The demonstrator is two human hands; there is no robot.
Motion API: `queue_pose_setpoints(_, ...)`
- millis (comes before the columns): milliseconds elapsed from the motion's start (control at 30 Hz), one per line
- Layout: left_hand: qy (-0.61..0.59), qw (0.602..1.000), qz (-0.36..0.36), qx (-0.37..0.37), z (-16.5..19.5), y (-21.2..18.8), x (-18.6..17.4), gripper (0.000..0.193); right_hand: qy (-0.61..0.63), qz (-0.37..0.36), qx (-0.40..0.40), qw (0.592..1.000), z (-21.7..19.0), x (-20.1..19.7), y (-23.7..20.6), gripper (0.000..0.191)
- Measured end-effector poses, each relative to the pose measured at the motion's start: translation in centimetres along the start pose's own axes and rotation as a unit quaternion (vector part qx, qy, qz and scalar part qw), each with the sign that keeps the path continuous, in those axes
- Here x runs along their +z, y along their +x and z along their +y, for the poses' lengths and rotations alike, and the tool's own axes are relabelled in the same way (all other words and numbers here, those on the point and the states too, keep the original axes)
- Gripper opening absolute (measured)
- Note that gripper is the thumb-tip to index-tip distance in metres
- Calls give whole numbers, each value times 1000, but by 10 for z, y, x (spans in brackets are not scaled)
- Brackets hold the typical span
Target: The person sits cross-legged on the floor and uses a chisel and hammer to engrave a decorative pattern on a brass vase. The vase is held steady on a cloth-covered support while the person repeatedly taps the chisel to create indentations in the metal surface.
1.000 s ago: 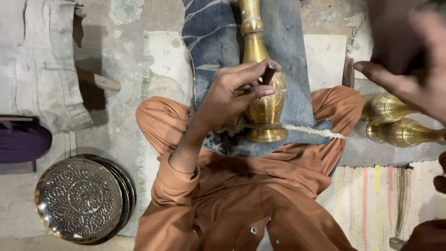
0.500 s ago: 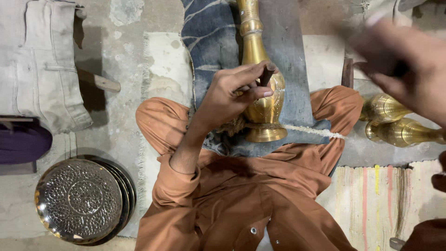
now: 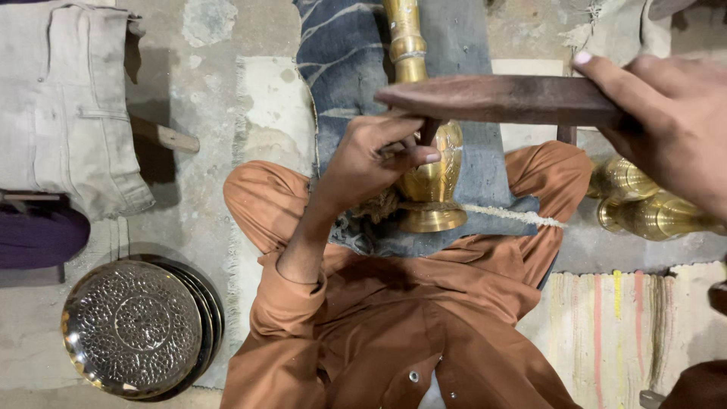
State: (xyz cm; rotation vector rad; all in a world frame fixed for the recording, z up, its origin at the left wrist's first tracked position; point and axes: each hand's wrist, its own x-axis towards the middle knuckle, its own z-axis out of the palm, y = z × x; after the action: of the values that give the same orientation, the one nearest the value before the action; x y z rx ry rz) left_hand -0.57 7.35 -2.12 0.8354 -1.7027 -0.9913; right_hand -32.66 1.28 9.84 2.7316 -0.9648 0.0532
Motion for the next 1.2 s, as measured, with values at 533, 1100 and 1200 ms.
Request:
queue_pose_setpoints(533, -139, 967, 169, -132, 23, -6, 25, 41, 168, 55, 18, 984, 28, 0, 1, 67)
queue_pose_setpoints(1100, 89, 980, 171, -47, 26, -7, 28, 32, 293, 28, 52, 954, 41, 25, 14, 58)
queue_pose_setpoints(1200, -22, 983, 176, -41, 27, -7, 28, 40, 326, 14, 66, 943, 46, 34, 19, 57)
